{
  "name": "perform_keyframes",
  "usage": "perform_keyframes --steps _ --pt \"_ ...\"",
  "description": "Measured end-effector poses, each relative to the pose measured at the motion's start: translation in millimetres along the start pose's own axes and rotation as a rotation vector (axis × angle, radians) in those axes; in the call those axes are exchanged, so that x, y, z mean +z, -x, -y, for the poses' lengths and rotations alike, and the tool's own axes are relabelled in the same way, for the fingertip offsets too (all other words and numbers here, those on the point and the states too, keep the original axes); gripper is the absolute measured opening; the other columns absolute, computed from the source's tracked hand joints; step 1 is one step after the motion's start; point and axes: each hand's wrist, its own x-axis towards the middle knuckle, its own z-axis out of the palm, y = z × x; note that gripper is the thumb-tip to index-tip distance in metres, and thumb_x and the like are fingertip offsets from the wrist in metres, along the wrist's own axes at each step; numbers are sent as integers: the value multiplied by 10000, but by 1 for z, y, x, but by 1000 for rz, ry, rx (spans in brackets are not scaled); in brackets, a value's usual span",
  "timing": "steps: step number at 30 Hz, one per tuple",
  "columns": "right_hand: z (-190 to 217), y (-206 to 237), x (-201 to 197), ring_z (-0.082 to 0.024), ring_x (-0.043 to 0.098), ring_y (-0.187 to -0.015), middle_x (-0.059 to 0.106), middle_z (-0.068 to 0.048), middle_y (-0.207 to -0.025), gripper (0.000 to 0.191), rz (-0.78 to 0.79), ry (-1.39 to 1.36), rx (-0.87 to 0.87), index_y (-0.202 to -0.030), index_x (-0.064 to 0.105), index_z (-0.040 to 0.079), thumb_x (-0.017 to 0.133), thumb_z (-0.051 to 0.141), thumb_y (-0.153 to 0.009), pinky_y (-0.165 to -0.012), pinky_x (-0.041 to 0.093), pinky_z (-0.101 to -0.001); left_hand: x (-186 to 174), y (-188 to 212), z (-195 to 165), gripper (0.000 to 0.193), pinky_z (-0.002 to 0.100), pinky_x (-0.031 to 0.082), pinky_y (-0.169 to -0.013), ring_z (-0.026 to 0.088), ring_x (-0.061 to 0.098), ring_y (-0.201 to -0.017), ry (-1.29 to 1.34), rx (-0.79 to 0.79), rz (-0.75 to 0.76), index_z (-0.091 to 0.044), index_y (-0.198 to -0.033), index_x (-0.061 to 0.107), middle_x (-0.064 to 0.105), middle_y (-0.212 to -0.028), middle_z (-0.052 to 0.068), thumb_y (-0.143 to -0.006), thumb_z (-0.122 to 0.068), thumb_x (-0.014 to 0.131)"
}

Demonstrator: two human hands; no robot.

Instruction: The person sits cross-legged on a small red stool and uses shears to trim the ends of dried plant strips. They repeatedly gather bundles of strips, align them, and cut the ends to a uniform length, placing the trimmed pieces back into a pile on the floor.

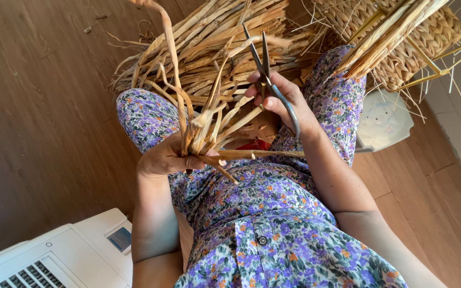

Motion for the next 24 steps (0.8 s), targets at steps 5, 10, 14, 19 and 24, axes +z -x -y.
perform_keyframes --steps 5,10,14,19,24 --pt "-4 3 -7 -68 596 -779 660 5 -951 629 -115 -19 -76 -1328 618 43 816 469 -910 -683 492 -216 1 -6 -3 313 257 447 -587 63 543 -698 -228 20 85 -10 -1159 734 701 -814 -9 -924 -214 768" --pt "9 5 -28 -74 507 -534 592 22 -709 464 -182 14 -68 -1182 686 18 871 334 -896 -467 389 -232 10 -8 -11 288 266 477 -574 70 537 -628 -393 -122 -30 -19 -1053 774 669 -679 -12 -919 -273 770" --pt "42 19 -42 -56 508 -534 589 9 -691 498 -198 141 -15 -1200 695 16 892 316 -854 -519 377 -209 17 -10 -18 272 266 493 -578 71 546 -626 -527 -204 -95 -38 -1023 775 667 -659 9 -930 -293 759" --pt "75 32 -38 -109 601 -1027 656 -12 -1110 699 35 460 54 -1338 629 35 897 371 -787 -921 509 -259 30 -17 -30 302 287 531 -598 98 598 -606 -604 -318 -112 -79 -1057 780 721 -684 37 -884 -326 761" --pt "73 26 -32 -112 598 -1018 675 -13 -1154 720 122 451 88 -1336 637 25 889 388 -767 -901 506 -255 37 -25 -35 338 323 557 -687 155 693 -695 -733 -247 -20 -81 -1043 790 784 -853 95 -880 -377 771"
